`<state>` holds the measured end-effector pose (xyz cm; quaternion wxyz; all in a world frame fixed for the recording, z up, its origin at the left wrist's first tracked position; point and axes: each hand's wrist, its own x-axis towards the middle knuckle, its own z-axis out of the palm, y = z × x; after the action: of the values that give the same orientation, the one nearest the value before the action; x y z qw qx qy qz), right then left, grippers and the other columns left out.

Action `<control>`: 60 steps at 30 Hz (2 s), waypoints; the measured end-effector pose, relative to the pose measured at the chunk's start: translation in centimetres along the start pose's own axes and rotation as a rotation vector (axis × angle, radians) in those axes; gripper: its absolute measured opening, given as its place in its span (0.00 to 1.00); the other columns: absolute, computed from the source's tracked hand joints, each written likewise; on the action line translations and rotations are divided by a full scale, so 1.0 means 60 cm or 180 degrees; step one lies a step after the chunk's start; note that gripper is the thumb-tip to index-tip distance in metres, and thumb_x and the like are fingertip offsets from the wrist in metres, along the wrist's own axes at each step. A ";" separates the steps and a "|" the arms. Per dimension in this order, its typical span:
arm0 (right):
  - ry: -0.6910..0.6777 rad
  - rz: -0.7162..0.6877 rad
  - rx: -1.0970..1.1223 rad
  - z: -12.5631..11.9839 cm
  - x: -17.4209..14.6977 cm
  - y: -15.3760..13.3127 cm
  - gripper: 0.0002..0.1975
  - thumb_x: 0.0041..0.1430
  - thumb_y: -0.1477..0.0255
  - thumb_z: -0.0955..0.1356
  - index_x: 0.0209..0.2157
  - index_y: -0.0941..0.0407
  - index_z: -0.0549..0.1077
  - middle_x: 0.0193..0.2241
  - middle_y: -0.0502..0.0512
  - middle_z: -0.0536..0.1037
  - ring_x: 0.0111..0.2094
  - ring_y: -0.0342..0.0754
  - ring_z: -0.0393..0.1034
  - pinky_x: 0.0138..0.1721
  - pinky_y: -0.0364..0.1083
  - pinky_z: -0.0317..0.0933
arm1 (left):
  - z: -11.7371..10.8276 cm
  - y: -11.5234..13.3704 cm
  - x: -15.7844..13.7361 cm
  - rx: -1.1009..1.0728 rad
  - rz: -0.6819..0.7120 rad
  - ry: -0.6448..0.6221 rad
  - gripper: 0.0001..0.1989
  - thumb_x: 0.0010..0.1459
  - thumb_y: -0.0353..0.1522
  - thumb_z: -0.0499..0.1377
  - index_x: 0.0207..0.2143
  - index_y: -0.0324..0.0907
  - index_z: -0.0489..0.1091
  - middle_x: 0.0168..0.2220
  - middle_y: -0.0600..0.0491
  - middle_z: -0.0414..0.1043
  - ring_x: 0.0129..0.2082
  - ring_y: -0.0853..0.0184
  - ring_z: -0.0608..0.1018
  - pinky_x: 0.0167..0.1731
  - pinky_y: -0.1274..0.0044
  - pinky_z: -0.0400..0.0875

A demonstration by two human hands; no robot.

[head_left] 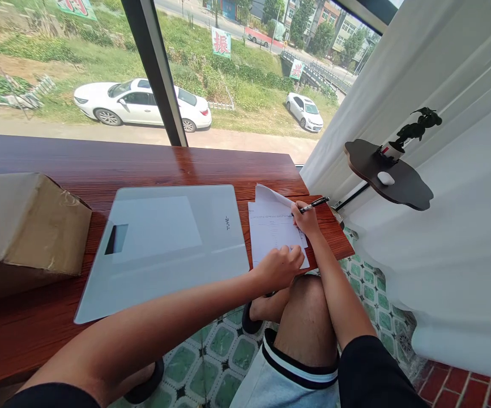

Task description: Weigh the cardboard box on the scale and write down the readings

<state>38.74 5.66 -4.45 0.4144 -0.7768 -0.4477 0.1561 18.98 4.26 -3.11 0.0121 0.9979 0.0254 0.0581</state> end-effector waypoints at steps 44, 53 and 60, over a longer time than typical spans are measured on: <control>0.0306 -0.0192 -0.0947 0.005 0.003 -0.033 0.14 0.51 0.76 0.72 0.42 0.58 0.81 0.28 0.55 0.80 0.36 0.54 0.77 0.43 0.50 0.65 | -0.006 -0.001 -0.006 0.0126 -0.0006 -0.0246 0.18 0.67 0.36 0.45 0.52 0.35 0.62 0.46 0.42 0.67 0.33 0.62 0.72 0.21 0.72 0.61; 0.0115 -0.0207 -0.1197 0.022 0.001 -0.053 0.12 0.52 0.74 0.74 0.41 0.59 0.81 0.29 0.56 0.80 0.36 0.56 0.76 0.41 0.49 0.63 | 0.002 0.001 -0.005 0.0239 0.0051 -0.0175 0.15 0.67 0.32 0.43 0.48 0.35 0.63 0.43 0.43 0.67 0.31 0.64 0.72 0.21 0.72 0.60; -0.0091 -0.0132 -0.1375 0.030 -0.001 -0.066 0.15 0.56 0.72 0.72 0.46 0.59 0.79 0.30 0.55 0.80 0.39 0.56 0.75 0.42 0.49 0.60 | -0.015 0.004 -0.016 0.0520 0.0082 -0.0156 0.14 0.65 0.28 0.44 0.48 0.35 0.64 0.42 0.42 0.70 0.30 0.66 0.72 0.21 0.73 0.59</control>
<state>35.35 7.54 -2.42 0.2351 -0.8359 -0.4924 0.0590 17.95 4.01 -2.35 -0.0694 0.9969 0.0170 0.0316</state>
